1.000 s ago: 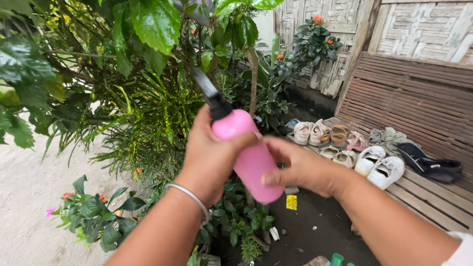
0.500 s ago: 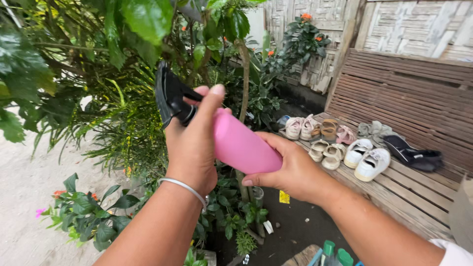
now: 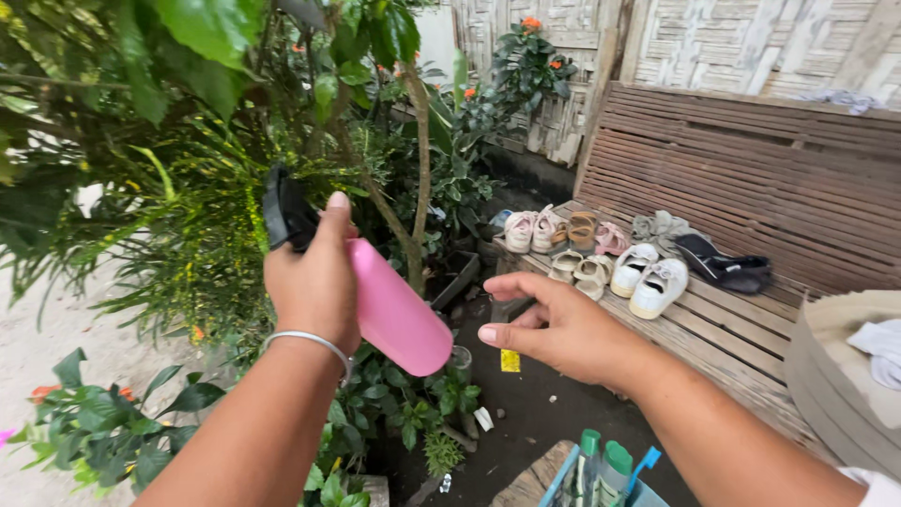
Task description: The person sprays water on the leaves of several plants by hand using a pink spray bottle and wipes off small debris or insects from the leaves.
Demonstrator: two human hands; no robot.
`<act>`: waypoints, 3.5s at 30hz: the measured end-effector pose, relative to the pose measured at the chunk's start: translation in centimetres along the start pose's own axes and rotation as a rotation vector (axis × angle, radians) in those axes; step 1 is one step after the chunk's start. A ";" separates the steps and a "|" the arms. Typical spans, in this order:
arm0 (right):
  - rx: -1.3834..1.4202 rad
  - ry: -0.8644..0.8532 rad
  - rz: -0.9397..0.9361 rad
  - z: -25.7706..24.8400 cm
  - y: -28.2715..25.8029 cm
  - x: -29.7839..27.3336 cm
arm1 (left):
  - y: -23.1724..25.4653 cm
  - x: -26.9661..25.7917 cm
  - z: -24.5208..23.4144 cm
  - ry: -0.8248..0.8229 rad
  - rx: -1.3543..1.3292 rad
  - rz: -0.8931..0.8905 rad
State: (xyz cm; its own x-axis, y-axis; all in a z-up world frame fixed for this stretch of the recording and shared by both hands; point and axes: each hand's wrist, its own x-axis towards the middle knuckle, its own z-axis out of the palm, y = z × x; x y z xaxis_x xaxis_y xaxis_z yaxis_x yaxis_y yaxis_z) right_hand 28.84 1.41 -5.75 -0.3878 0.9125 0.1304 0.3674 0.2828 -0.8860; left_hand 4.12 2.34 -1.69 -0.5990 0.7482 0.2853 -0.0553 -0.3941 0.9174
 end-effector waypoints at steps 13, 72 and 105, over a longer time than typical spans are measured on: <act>0.096 -0.043 0.155 -0.8 1.2 0.2 | -0.7 2.7 1.8 -0.040 -0.174 -0.025; 0.595 0.216 -0.181 -2.9 -2.8 1.8 | 2.6 5.4 7.1 -0.360 -0.886 -0.282; 0.400 0.147 0.216 -2.8 1.4 2.8 | 3.3 6.6 10.6 -0.067 0.144 0.501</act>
State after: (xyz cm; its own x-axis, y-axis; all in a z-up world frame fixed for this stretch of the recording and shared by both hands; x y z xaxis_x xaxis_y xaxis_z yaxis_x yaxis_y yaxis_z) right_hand 30.61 5.14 -5.38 -0.2037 0.9782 -0.0394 0.0612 -0.0274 -0.9977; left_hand 8.48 11.63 6.19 -0.4712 0.5208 0.7119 0.3381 -0.6388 0.6911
